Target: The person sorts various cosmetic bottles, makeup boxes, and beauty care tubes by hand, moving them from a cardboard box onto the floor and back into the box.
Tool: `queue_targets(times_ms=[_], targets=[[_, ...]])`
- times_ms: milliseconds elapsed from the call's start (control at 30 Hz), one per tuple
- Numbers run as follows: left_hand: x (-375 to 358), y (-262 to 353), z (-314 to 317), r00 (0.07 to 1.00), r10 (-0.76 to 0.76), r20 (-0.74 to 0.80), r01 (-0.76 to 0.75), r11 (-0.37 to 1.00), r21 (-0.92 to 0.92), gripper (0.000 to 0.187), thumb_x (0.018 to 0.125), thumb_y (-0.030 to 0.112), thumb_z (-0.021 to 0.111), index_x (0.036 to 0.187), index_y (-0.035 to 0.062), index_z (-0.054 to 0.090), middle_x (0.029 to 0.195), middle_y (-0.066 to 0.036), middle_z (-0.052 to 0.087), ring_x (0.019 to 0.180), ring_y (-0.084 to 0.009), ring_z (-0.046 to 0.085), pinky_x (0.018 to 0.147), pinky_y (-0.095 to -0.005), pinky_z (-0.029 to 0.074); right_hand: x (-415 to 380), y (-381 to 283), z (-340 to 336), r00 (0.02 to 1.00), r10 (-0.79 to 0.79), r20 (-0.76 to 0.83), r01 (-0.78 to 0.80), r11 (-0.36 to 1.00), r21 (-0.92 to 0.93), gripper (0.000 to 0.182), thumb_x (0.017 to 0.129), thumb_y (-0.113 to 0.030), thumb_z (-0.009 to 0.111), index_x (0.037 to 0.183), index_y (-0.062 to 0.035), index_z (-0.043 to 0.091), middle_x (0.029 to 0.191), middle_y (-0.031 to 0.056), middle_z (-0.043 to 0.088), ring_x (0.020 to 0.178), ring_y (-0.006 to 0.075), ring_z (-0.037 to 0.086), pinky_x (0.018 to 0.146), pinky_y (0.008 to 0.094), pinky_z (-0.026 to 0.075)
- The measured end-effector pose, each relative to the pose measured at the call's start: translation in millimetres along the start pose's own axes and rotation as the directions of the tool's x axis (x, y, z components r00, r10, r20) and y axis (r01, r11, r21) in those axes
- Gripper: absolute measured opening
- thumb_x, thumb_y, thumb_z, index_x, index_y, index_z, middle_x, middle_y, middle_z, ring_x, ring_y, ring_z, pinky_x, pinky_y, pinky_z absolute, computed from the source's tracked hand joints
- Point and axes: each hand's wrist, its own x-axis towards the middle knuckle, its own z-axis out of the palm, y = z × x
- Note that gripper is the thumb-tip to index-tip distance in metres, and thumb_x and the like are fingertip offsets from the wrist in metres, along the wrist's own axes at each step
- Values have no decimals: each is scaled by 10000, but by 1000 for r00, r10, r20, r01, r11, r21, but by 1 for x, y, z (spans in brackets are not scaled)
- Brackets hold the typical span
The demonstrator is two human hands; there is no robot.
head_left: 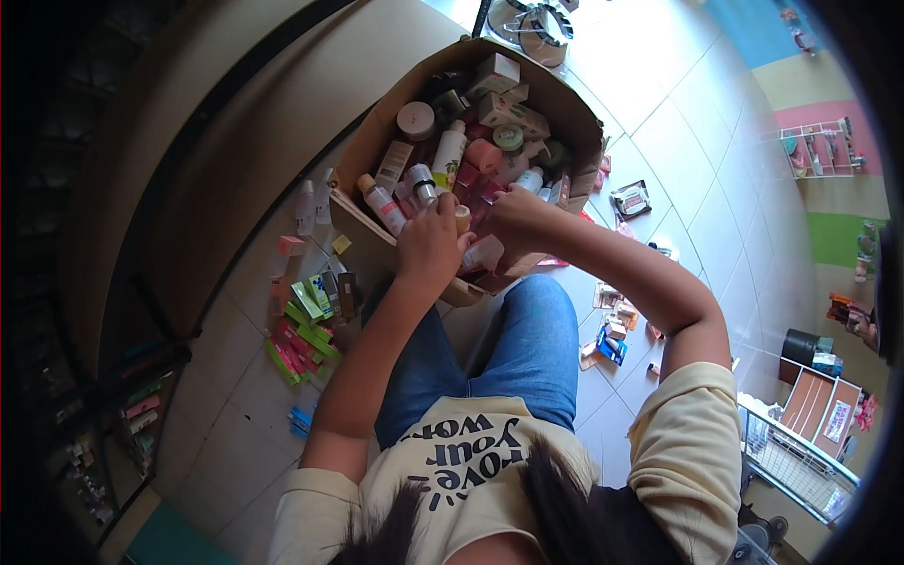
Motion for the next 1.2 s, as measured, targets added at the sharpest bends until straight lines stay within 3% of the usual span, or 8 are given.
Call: queue_targets(times_ms=[233,333,467,533,700,800,900,1200], targets=[[-7,-10,-10,972,144,-187,-209,892,-401,505,782,220,753,1191,50,509,1015,-121,606,924,-269,647,809,-392,513,-1,5,33,994,-19,-108,1,985,-172,517,598,-408,773,1038,-145,705,999,57,679,1105,247,553,906,431,398],[-2,-31,-12,971,41,-234,-235,331,-914,443,844,238,714,1205,53,537,1073,-98,594,1003,-251,633,859,-394,507,-1,4,21,1000,-6,12,7,991,-133,559,631,-377,766,1112,-114,654,1045,44,654,1117,245,536,906,448,402],[-17,-46,-44,957,-212,-199,-202,7,-979,439,928,405,586,1195,64,517,1086,-80,585,1013,-213,615,869,-362,503,-13,12,24,942,-169,-289,183,983,21,556,669,-338,755,1128,-59,609,1009,96,659,1040,298,594,910,449,395],[-26,-40,-62,958,-265,-111,-192,-303,-934,467,960,478,495,1201,79,504,1058,-83,592,972,-168,607,881,-328,499,-24,7,15,982,-66,-176,103,973,208,535,706,-282,744,1154,-58,556,1051,104,641,1047,298,589,910,462,402],[-43,-104,-31,976,187,114,205,-603,-770,597,940,552,471,1287,69,427,1055,-111,599,917,-212,622,780,-386,531,-52,-15,-27,873,-109,-475,176,979,99,392,785,-152,680,1129,-89,504,1182,104,588,1151,274,545,954,466,423],[-64,-62,-23,973,81,216,230,-239,-943,674,898,543,556,1341,64,387,1228,-149,545,1068,-290,605,855,-419,539,-55,-41,-45,634,-361,-684,301,930,-212,332,807,-117,656,1103,-148,508,1251,76,560,1219,264,510,1030,475,415],[-82,-21,-31,941,303,154,304,-548,-780,756,866,496,627,1405,64,317,1367,-165,445,1193,-353,534,963,-453,496,-57,-65,-59,558,-476,-680,361,877,-318,341,814,-98,630,1116,-218,527,1354,40,499,1282,248,465,1081,503,368],[-118,-39,0,944,61,325,312,-492,-813,961,677,176,827,1442,82,253,1355,-121,456,1231,-264,509,1004,-397,474,-57,-81,-47,635,-476,-608,392,877,-278,457,861,-176,556,1293,-324,534,1480,-10,375,1337,233,398,1099,527,326]])
